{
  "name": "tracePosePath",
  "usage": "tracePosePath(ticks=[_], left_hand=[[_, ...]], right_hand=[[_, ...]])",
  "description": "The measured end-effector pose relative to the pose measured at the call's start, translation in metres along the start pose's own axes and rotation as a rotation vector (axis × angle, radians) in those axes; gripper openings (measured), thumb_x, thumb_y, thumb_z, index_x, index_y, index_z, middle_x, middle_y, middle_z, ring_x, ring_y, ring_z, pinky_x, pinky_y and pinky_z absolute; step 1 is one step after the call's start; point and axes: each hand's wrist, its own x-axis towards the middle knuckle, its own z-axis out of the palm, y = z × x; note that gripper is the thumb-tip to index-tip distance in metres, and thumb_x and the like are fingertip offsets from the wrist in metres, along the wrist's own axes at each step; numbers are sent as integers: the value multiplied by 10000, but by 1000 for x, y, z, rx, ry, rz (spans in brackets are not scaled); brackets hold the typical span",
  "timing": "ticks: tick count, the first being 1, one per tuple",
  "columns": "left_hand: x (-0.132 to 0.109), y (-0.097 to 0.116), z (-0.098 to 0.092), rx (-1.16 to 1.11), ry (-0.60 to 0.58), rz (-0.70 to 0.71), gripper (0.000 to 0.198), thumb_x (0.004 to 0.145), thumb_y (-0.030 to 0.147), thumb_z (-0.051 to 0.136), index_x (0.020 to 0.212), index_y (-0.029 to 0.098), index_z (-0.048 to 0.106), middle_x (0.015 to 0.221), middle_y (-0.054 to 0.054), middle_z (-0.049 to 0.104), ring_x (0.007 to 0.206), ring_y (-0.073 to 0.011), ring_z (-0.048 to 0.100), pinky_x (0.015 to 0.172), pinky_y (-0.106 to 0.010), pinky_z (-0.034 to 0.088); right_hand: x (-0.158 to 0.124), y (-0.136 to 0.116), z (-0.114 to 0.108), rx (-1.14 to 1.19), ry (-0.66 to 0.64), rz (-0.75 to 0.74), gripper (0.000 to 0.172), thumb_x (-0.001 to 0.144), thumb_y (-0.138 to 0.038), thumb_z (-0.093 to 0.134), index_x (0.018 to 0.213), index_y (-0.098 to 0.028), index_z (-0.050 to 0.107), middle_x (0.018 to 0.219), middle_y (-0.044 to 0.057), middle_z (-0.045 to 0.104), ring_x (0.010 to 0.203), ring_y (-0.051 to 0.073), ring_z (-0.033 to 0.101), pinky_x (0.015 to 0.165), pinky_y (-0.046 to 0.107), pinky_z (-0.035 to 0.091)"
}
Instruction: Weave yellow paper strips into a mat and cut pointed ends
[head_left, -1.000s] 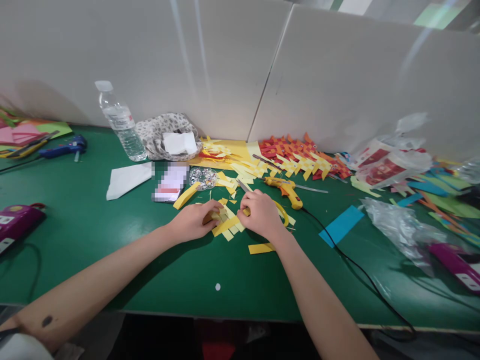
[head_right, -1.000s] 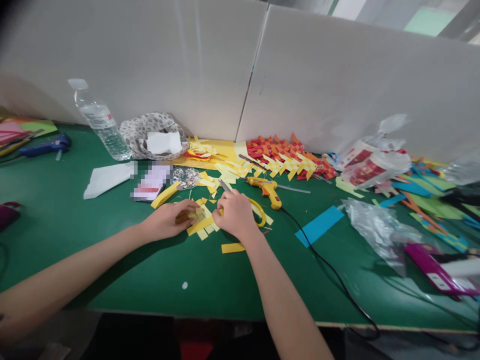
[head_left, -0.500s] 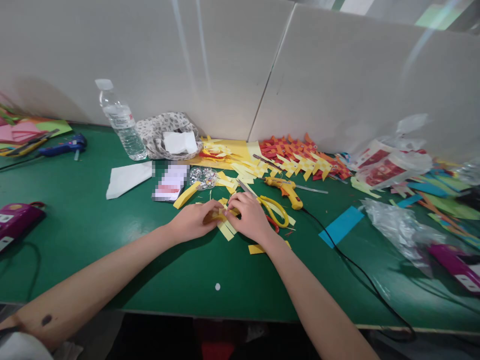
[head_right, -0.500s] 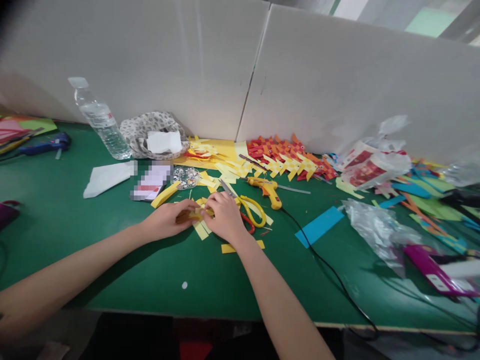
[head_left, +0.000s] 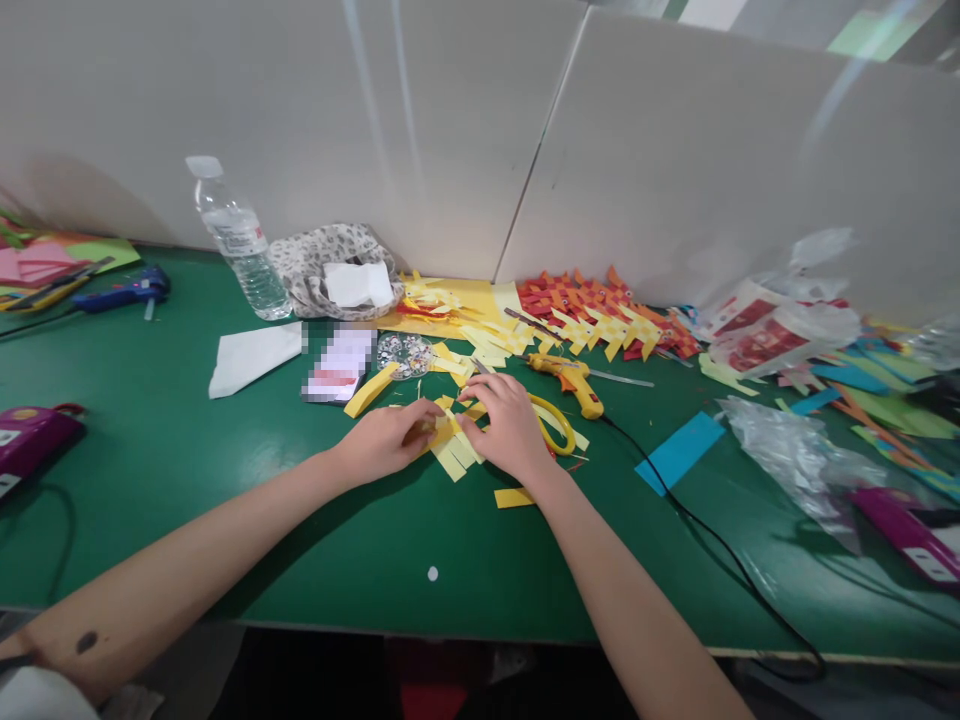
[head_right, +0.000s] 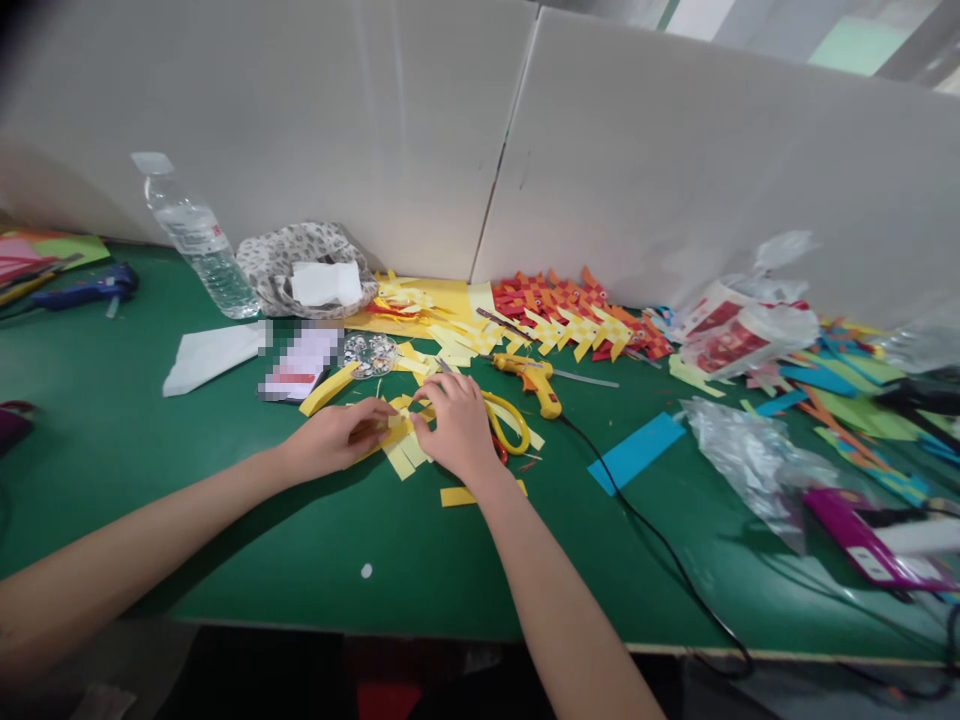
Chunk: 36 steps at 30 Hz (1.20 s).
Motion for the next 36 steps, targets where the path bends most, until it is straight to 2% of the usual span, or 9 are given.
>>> tracePosePath(ticks=[4,16,22,29,33,36], left_hand=[[-1,2,-1,10,0,-8,286,820,224,466,1106,214,474,851,-37,687,776,-196,666,658,-295,499],[-2,0,1,5,23,21,325,824,262,469,1146,217,460,873,-49,685,789,-202,666,662,-303,507],[-2,1,0,13,-3,16,368,815,214,466,1181,208,437,899,-50,695,721,-185,659,646,-303,504],[-2,3,-1,-41,22,23,474,821,213,458,1285,222,361,1047,-56,692,827,-189,676,706,-306,518],[-1,-1,1,12,38,52,343,811,202,480,1153,221,505,1001,-46,703,823,-188,674,697,-298,523],[0,-3,1,36,49,123,225,817,177,476,1005,216,594,1040,-42,696,897,-190,663,761,-313,523]], right_hand=[[0,3,-2,-19,-54,23,118,746,-230,599,862,-223,610,1057,74,611,1060,273,497,951,469,359],[-1,7,0,-38,-160,30,181,783,-313,586,947,-235,592,1118,74,585,1144,290,463,986,534,321],[-1,7,3,-60,-164,47,207,785,-334,582,971,-243,582,1151,66,570,1169,296,441,992,579,294],[-2,5,4,-97,-135,45,225,794,-348,580,990,-238,579,1142,82,573,1159,304,446,994,595,273],[-2,4,4,-115,-120,31,197,821,-353,545,970,-230,585,1134,82,579,1152,295,455,988,562,287],[0,2,1,-96,-99,28,162,816,-312,548,945,-224,590,1122,75,590,1135,285,465,985,514,289]])
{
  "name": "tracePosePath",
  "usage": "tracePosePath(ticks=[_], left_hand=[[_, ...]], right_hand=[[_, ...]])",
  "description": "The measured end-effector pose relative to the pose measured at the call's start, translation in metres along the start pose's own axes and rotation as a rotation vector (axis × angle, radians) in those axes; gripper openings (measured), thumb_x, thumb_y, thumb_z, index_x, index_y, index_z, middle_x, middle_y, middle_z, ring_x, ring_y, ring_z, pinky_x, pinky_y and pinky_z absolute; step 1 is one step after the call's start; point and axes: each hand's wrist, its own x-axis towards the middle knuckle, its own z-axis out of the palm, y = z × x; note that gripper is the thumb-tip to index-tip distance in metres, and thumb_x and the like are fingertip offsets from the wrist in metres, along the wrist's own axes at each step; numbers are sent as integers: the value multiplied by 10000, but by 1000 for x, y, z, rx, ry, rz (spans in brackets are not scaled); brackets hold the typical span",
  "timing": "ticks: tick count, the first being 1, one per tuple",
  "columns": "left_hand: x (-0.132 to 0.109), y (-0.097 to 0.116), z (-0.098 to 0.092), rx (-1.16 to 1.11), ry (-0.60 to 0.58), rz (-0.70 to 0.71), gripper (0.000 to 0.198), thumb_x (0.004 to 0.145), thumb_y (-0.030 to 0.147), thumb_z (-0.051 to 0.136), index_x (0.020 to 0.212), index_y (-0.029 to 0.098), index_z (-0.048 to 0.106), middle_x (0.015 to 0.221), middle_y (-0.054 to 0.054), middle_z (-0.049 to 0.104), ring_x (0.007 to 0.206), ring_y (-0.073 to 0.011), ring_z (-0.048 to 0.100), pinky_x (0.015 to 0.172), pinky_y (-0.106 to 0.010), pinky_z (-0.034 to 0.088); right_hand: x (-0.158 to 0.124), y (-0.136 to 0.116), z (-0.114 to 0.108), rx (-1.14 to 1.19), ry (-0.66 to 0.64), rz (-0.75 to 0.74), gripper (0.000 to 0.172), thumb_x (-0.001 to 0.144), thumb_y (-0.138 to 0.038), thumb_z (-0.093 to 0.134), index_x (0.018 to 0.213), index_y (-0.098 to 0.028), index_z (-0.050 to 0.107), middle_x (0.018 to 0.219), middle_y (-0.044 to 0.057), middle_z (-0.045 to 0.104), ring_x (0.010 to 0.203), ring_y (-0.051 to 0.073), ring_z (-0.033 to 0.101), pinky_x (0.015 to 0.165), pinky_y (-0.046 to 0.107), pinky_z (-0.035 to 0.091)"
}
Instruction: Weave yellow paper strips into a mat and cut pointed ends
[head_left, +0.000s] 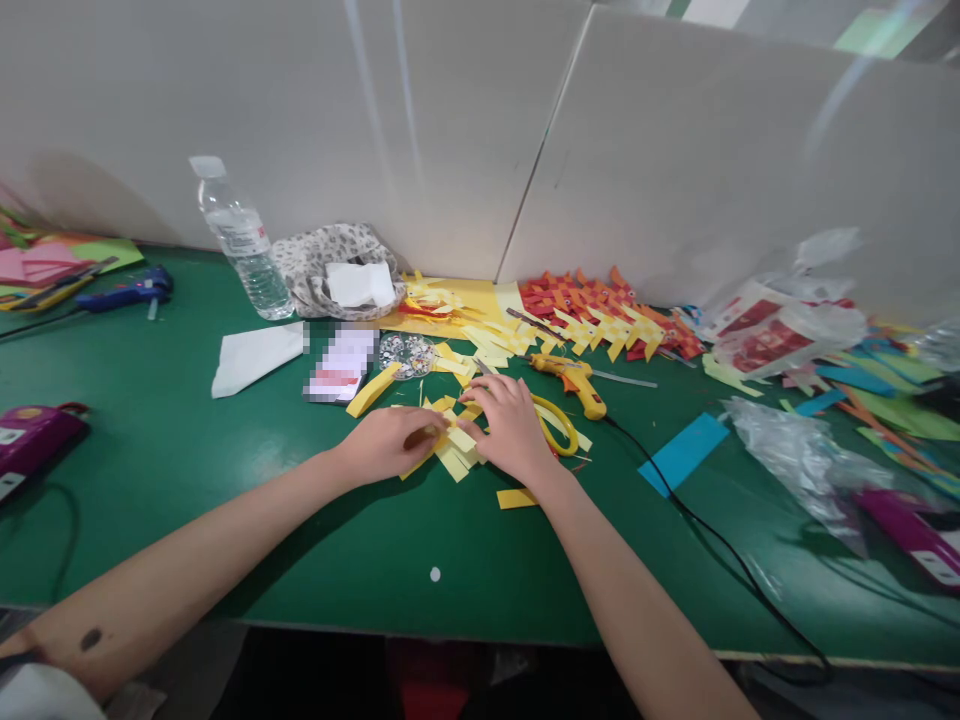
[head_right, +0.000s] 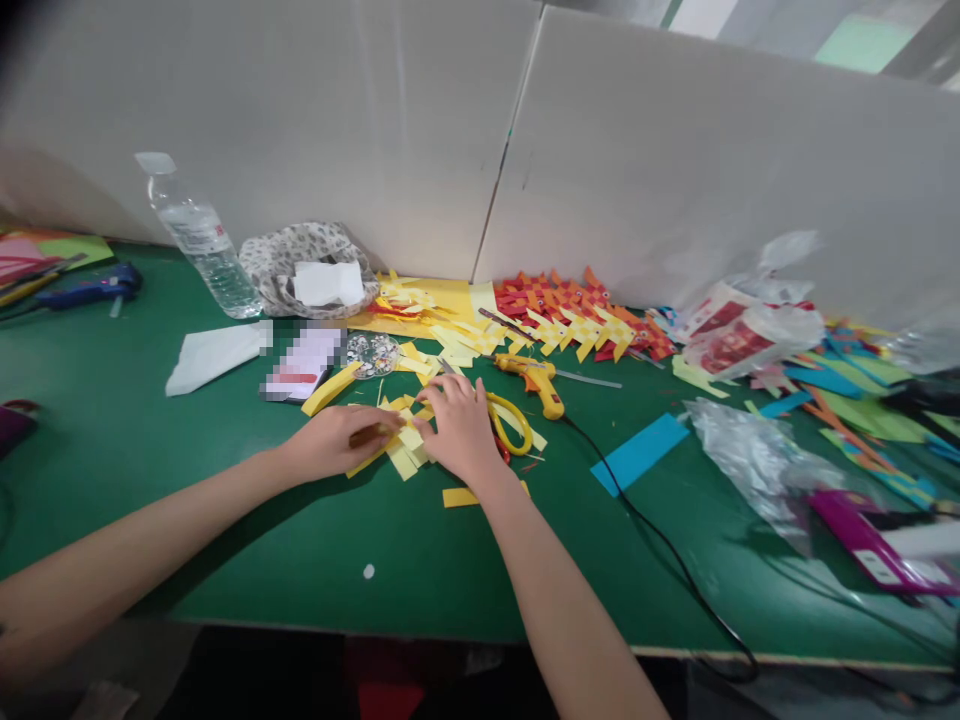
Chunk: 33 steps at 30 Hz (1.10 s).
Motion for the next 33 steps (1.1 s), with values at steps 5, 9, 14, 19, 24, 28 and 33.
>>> tracePosePath(ticks=[5,9,14,19,24,28,33], left_hand=[[0,-1,2,-2,15,82,211,817,138,469,946,204,623,1095,-49,675,995,-188,631,833,-333,518],[0,-2,4,24,72,140,177,805,127,483,891,195,621,1038,-64,676,965,-177,623,800,-311,523],[2,-2,-3,217,261,-19,130,844,238,486,868,189,603,896,-53,653,853,-187,597,721,-318,502],[5,-5,-12,364,206,-186,205,846,348,485,817,175,591,840,-63,601,824,-222,560,719,-364,470],[6,-2,-13,270,138,-148,201,818,361,511,844,180,594,856,-51,603,822,-211,571,738,-361,460],[5,0,-14,217,156,-132,177,777,340,544,846,182,585,849,-49,616,819,-213,578,720,-360,459],[6,0,-13,111,150,-170,131,739,268,570,848,196,562,838,-32,640,794,-197,593,723,-357,463]], right_hand=[[0,-3,-8,105,51,-49,73,794,-248,551,842,-205,585,874,46,638,881,222,546,885,398,335],[-1,-6,-8,98,-26,-127,92,762,-288,606,743,-202,578,682,2,587,731,178,505,823,347,318],[-1,-6,-6,80,-89,-122,112,754,-291,621,809,-203,577,693,-8,585,720,165,489,805,324,295],[-1,-6,-7,106,-111,-115,86,757,-261,606,815,-209,570,659,-20,571,701,159,490,802,325,287],[-1,-6,-5,122,-121,-112,73,763,-255,599,810,-209,569,664,-22,576,694,152,502,807,327,290],[-1,-6,-5,124,-126,-114,69,774,-260,597,813,-209,573,669,-23,579,693,149,511,821,331,293],[-2,-6,-6,120,-133,-102,77,768,-264,607,814,-210,577,676,-22,586,694,149,519,826,335,301]])
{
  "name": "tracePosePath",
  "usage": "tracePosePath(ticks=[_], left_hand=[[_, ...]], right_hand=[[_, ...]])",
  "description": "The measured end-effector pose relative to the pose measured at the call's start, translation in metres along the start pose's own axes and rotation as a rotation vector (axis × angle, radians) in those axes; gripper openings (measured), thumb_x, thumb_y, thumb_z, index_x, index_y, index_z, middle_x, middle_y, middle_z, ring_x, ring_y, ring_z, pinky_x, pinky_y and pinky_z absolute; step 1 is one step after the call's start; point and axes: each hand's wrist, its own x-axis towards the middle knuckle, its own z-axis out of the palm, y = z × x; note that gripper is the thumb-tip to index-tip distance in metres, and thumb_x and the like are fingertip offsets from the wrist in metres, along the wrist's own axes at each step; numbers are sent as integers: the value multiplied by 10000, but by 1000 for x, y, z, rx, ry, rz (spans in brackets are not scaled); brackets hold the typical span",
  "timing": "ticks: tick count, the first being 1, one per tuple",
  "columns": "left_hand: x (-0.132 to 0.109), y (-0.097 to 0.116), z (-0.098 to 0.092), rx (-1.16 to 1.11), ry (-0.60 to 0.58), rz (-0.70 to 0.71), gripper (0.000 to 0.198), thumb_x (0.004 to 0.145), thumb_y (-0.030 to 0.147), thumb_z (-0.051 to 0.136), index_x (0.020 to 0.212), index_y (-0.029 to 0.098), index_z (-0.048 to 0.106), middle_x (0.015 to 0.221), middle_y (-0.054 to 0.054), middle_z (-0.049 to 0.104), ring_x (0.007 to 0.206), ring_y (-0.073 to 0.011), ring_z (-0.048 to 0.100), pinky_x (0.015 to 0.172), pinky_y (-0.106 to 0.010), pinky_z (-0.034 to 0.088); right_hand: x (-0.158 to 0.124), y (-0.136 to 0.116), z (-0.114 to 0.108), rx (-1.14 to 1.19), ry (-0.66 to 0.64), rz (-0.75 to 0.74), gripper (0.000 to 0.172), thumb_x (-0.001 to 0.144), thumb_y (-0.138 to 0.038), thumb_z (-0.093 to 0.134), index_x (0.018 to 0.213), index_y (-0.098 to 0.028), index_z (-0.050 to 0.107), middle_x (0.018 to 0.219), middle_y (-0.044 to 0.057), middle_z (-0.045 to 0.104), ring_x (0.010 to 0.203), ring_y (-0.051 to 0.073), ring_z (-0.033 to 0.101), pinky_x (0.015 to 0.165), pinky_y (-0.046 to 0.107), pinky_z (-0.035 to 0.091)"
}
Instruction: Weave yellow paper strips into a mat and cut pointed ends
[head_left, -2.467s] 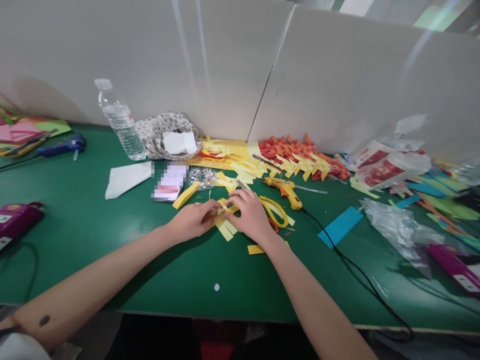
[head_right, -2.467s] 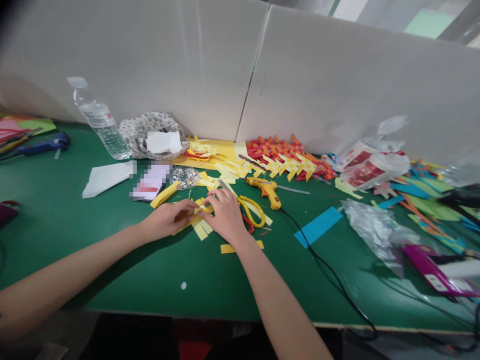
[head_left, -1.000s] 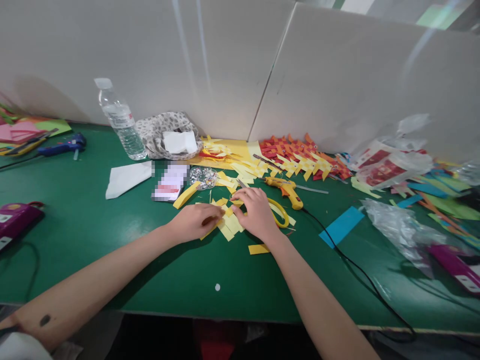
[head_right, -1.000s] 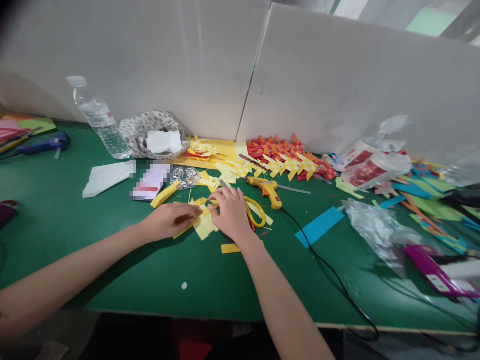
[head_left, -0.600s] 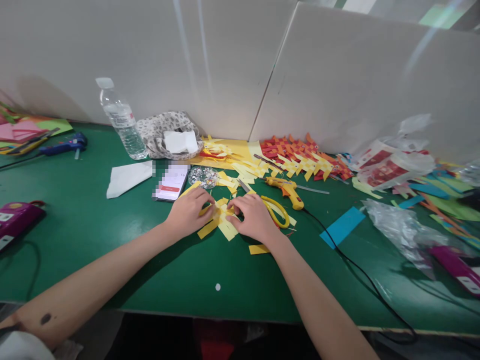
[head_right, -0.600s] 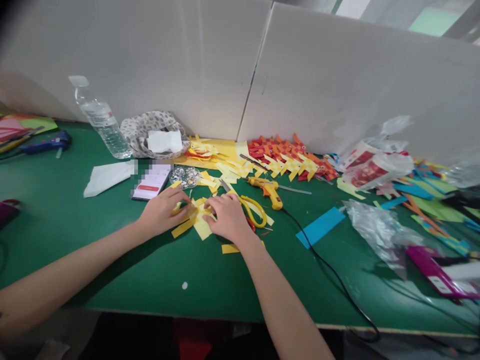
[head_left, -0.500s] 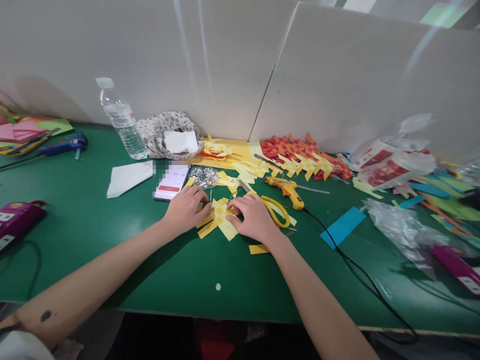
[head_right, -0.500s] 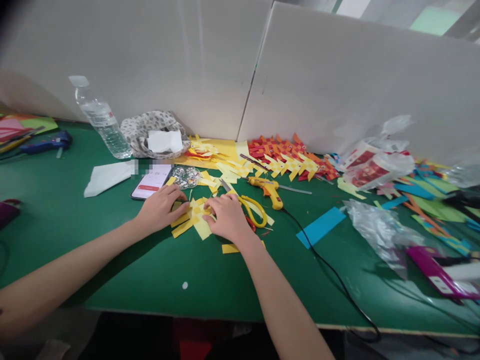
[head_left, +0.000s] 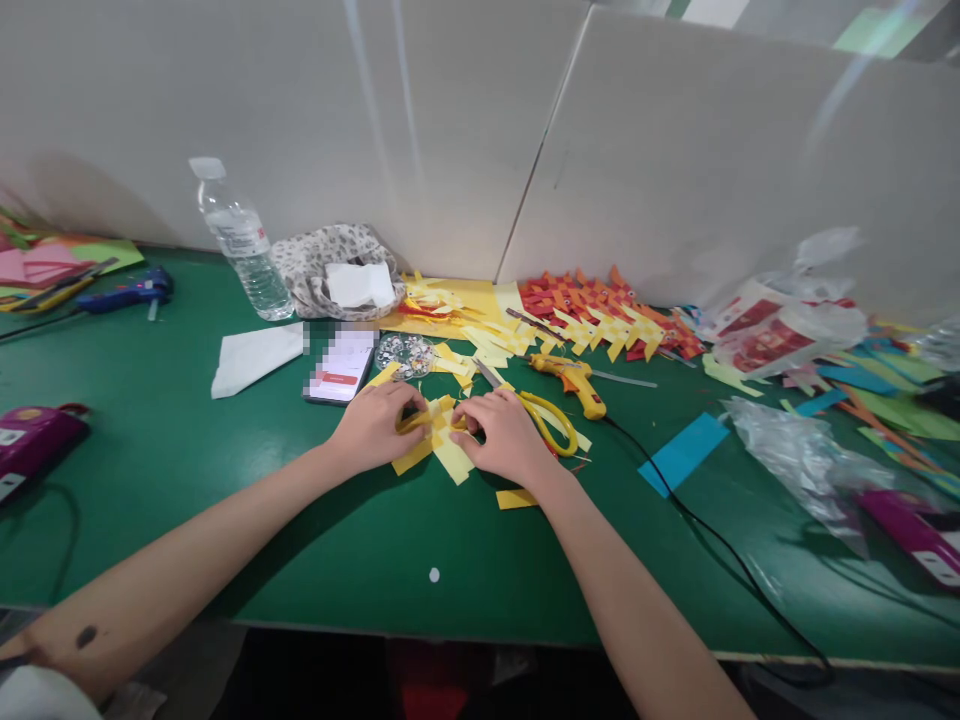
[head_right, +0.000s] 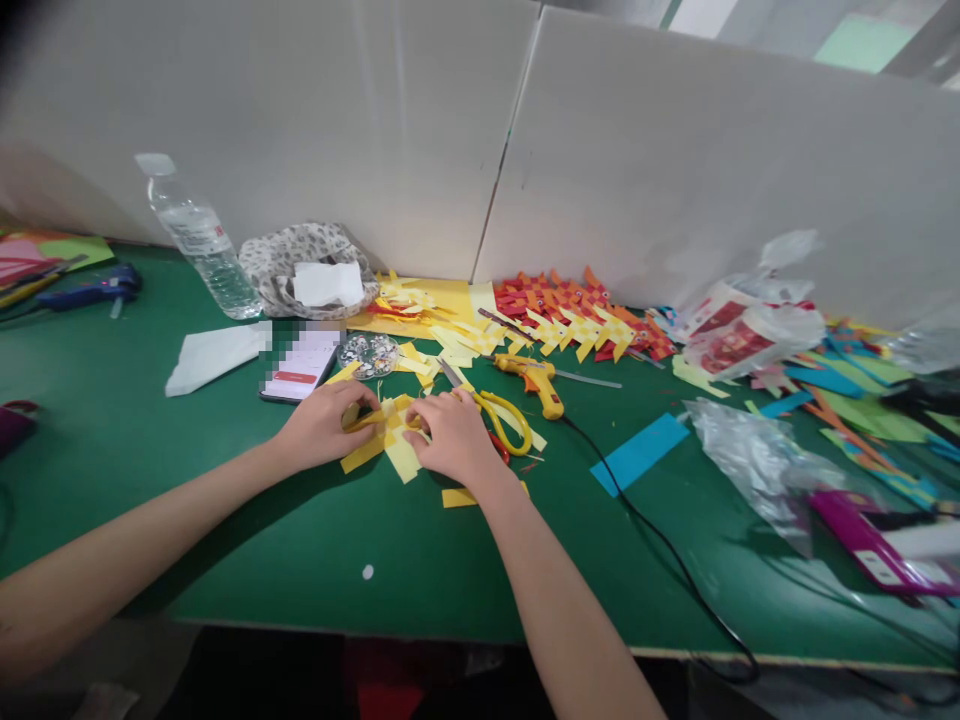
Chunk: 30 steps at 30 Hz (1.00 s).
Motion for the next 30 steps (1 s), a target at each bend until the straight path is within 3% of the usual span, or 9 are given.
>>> tracePosePath(ticks=[9,12,15,17,19,26,30], left_hand=[[-2,2,6,-313,37,28,168,740,189,562,902,203,517,886,-34,601,793,-153,587,715,-310,512],[-4,3,12,-471,60,-57,285,731,220,595,990,200,476,988,-46,575,775,-128,600,708,-294,531],[-4,5,18,-507,106,-152,428,693,253,655,1077,203,475,1067,-69,576,940,-174,604,776,-325,529],[-4,6,19,-496,90,-194,469,671,260,682,1101,208,501,1023,-63,612,993,-201,600,832,-368,514],[-4,5,19,-506,51,-241,489,669,261,688,1123,209,513,926,-47,640,919,-198,633,818,-385,520],[-5,2,19,-605,22,-270,487,675,222,668,1135,208,509,796,-12,648,792,-177,652,710,-331,534],[-3,4,16,-645,24,-294,481,681,203,653,1138,199,503,735,10,632,686,-151,633,644,-300,524]], right_hand=[[0,0,0,-20,-6,6,88,769,-273,611,822,-209,583,686,-23,582,692,144,512,838,340,297],[0,-1,-1,-31,-3,0,86,766,-269,609,815,-207,573,705,-20,589,698,146,511,839,344,294],[0,-1,-1,-38,3,-4,96,760,-278,613,790,-203,562,707,-14,589,699,151,511,842,348,293],[0,-1,-1,-42,5,-6,101,765,-289,609,766,-203,555,694,-13,584,690,152,506,842,350,291],[1,-1,-1,-41,5,-11,110,770,-299,605,754,-204,552,679,-14,578,683,153,502,838,351,290],[0,-1,-3,-36,11,-9,135,759,-317,623,764,-202,553,631,-26,545,670,150,494,803,339,314],[0,-2,-4,-16,98,53,153,736,-322,637,749,-204,542,578,-24,523,643,158,492,646,287,342]])
